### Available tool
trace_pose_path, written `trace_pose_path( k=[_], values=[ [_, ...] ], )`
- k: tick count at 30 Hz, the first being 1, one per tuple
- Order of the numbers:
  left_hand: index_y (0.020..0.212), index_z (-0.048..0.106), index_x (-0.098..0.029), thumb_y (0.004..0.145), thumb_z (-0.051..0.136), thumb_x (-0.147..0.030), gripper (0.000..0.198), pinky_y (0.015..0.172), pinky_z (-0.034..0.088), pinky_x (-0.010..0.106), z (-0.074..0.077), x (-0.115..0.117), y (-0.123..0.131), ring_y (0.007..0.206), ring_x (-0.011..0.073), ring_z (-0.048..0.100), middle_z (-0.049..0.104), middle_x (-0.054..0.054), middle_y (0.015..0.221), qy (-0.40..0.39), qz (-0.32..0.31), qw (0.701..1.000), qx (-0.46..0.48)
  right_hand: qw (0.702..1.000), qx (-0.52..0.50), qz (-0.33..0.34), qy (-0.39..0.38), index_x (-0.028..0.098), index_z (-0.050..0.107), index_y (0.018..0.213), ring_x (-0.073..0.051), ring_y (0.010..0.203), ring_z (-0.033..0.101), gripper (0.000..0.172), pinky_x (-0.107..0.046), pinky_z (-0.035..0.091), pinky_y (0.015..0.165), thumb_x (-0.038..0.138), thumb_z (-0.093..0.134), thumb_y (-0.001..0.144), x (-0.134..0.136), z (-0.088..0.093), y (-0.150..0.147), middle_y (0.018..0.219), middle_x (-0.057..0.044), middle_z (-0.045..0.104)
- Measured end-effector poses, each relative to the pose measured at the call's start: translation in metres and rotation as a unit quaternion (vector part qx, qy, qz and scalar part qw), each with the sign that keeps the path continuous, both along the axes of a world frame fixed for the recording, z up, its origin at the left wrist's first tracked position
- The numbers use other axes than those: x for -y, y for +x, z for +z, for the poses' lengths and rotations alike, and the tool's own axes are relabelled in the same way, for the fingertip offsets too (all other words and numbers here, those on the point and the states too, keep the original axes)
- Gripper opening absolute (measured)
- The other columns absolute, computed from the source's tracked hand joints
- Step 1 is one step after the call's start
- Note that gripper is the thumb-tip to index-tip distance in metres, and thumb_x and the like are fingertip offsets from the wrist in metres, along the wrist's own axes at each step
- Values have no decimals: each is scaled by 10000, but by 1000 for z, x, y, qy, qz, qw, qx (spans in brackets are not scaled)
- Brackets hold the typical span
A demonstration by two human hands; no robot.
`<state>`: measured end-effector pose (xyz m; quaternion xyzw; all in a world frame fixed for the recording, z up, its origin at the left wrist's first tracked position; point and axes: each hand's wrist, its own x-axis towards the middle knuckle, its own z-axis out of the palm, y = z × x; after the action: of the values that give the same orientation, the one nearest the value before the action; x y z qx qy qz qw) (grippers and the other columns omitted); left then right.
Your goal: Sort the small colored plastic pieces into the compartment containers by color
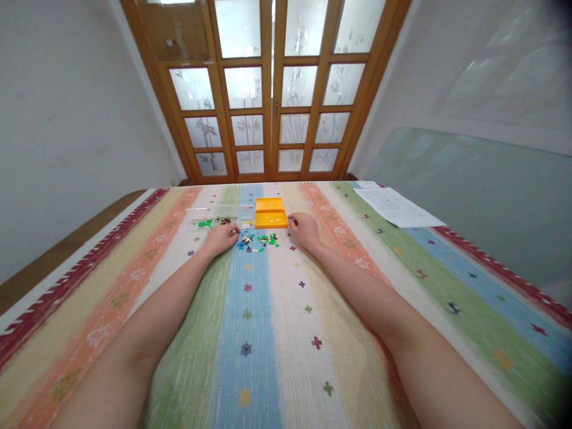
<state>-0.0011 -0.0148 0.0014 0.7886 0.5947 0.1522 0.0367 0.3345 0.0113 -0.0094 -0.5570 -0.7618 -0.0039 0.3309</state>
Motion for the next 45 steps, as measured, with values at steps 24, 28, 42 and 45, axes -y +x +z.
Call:
trace_pose_path(
  k=[24, 28, 42, 45],
  values=[
    [1032, 740, -244, 966, 554, -331, 215, 708, 384, 281, 5, 11, 17, 788, 202, 640, 721, 33, 831, -22, -69, 997, 19, 960, 70, 266, -48, 220, 763, 1064, -205, 948, 622, 194, -296, 424, 855, 200, 598, 964, 11, -1, -10, 995, -63, 712],
    [1044, 741, -249, 975, 547, -348, 229, 700, 382, 282, 3, 10, 17, 793, 205, 644, 729, 36, 844, -23, -59, 998, 19, 959, 67, 269, -63, 218, 749, 1017, -195, 910, 611, 146, -286, 419, 830, 195, 626, 942, 12, -1, -10, 941, -42, 692],
    [1026, 740, -248, 977, 543, -341, 224, 675, 361, 280, 2, 10, 18, 765, 201, 639, 728, 34, 831, -18, -54, 998, 26, 948, 70, 304, -57, 259, 763, 1169, -209, 1001, 629, 222, -301, 437, 883, 253, 627, 995, 14, -1, -12, 1035, -62, 695],
    [1027, 736, -251, 977, 542, -345, 222, 673, 360, 280, 2, 10, 18, 766, 200, 639, 727, 32, 829, -21, -52, 998, 24, 949, 77, 300, -58, 271, 763, 1186, -215, 1006, 626, 225, -303, 435, 877, 300, 639, 1001, 12, -2, -14, 1033, -67, 691]
  ],
)
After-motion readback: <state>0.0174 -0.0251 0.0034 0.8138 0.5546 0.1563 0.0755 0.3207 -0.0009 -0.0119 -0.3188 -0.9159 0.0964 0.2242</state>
